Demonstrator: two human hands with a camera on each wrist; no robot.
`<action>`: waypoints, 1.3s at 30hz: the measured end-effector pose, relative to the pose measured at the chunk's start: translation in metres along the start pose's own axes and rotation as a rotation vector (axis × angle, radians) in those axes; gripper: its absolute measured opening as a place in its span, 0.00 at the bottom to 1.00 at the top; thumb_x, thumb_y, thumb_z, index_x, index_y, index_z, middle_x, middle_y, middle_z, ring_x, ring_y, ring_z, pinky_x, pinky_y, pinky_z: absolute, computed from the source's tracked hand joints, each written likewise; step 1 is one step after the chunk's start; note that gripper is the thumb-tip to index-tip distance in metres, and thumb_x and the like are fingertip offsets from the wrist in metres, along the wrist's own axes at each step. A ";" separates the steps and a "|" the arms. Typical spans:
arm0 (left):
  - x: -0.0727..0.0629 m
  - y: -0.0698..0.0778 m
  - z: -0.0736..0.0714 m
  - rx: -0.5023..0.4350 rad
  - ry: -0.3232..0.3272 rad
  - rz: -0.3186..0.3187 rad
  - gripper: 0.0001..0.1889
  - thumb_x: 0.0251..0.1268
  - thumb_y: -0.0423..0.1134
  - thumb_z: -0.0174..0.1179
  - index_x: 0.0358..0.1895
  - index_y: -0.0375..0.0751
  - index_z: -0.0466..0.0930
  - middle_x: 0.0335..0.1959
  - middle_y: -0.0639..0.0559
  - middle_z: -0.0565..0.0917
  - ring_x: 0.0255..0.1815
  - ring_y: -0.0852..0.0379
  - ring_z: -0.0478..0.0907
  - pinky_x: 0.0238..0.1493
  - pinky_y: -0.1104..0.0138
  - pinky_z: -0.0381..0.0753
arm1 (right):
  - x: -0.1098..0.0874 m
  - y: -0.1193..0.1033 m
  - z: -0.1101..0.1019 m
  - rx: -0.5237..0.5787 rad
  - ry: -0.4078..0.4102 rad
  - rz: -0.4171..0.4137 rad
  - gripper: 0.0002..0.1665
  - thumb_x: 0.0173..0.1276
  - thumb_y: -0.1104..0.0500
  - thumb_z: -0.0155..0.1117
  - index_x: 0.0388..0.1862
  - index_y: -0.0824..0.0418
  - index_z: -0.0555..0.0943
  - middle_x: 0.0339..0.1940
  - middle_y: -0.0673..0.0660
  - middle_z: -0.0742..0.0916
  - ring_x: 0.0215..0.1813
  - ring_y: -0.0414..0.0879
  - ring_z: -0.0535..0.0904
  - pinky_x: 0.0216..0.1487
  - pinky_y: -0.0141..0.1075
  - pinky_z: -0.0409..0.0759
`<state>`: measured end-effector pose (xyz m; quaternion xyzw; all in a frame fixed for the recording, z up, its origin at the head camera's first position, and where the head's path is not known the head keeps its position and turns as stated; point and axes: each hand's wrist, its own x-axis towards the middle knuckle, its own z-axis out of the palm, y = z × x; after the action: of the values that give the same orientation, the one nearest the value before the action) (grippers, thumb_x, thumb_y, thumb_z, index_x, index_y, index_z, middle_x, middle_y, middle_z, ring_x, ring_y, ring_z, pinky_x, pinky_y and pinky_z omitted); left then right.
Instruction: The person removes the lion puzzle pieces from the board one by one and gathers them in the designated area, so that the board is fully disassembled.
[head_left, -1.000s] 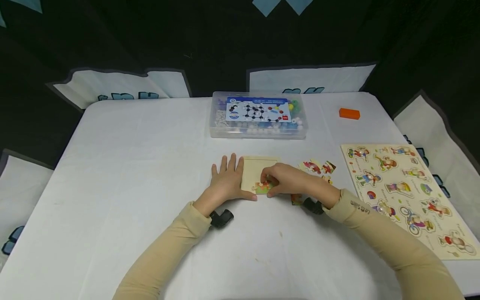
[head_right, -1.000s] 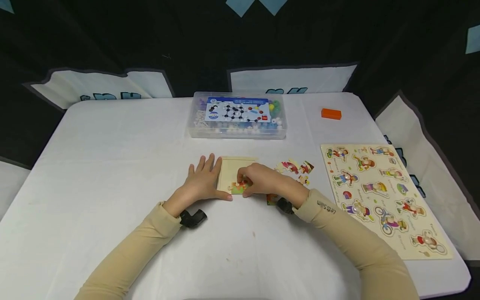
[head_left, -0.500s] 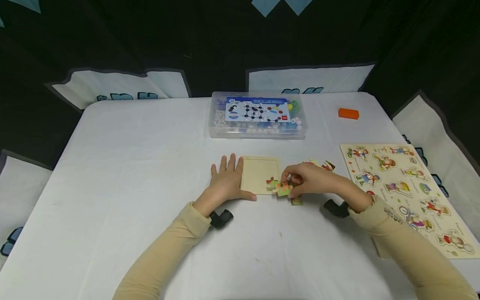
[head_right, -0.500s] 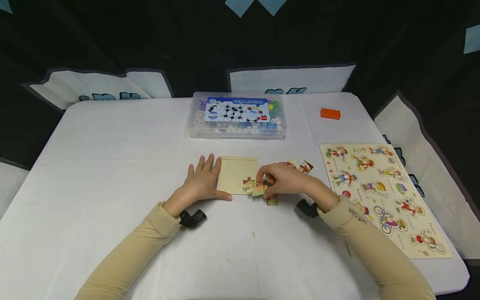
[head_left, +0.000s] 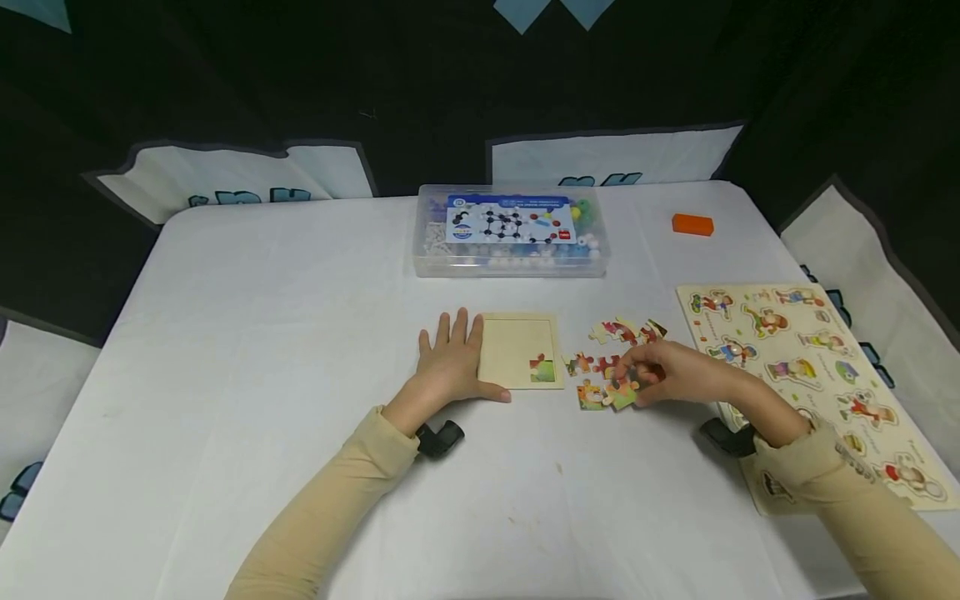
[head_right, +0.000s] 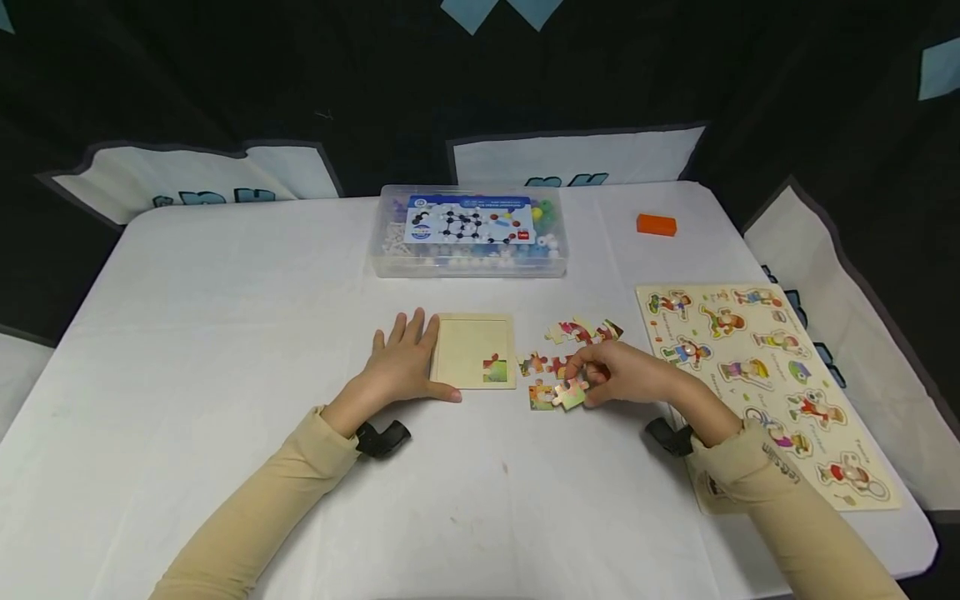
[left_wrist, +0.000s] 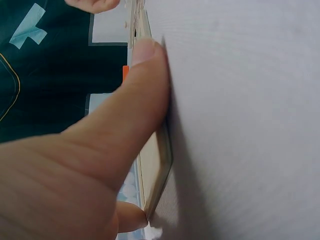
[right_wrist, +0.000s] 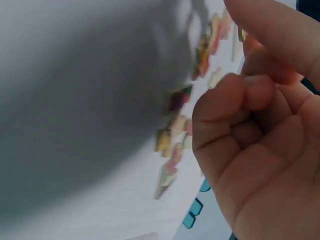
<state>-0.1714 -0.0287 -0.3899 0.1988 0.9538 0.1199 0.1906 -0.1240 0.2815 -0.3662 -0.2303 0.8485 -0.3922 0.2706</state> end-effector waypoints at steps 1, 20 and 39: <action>0.000 0.000 0.000 0.000 -0.001 -0.002 0.64 0.35 0.68 0.65 0.71 0.38 0.39 0.71 0.38 0.39 0.70 0.39 0.32 0.62 0.41 0.37 | -0.001 0.001 0.001 0.013 -0.012 -0.006 0.18 0.54 0.66 0.68 0.44 0.67 0.76 0.18 0.48 0.65 0.21 0.39 0.59 0.26 0.33 0.62; -0.001 -0.001 -0.001 0.001 0.005 0.001 0.64 0.35 0.68 0.65 0.71 0.37 0.39 0.71 0.38 0.39 0.70 0.39 0.32 0.62 0.41 0.37 | 0.013 -0.011 -0.012 -0.051 -0.068 -0.035 0.17 0.55 0.67 0.66 0.44 0.68 0.75 0.21 0.51 0.75 0.24 0.41 0.68 0.29 0.31 0.69; -0.003 0.001 -0.002 0.013 -0.001 -0.007 0.63 0.35 0.69 0.65 0.71 0.38 0.41 0.71 0.38 0.40 0.70 0.39 0.33 0.62 0.41 0.38 | 0.085 -0.035 0.019 -0.223 -0.053 -0.030 0.22 0.57 0.60 0.67 0.50 0.60 0.74 0.20 0.49 0.75 0.21 0.42 0.68 0.25 0.34 0.69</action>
<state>-0.1695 -0.0297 -0.3872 0.1967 0.9552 0.1126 0.1902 -0.1697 0.1999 -0.3727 -0.2818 0.8759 -0.2933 0.2595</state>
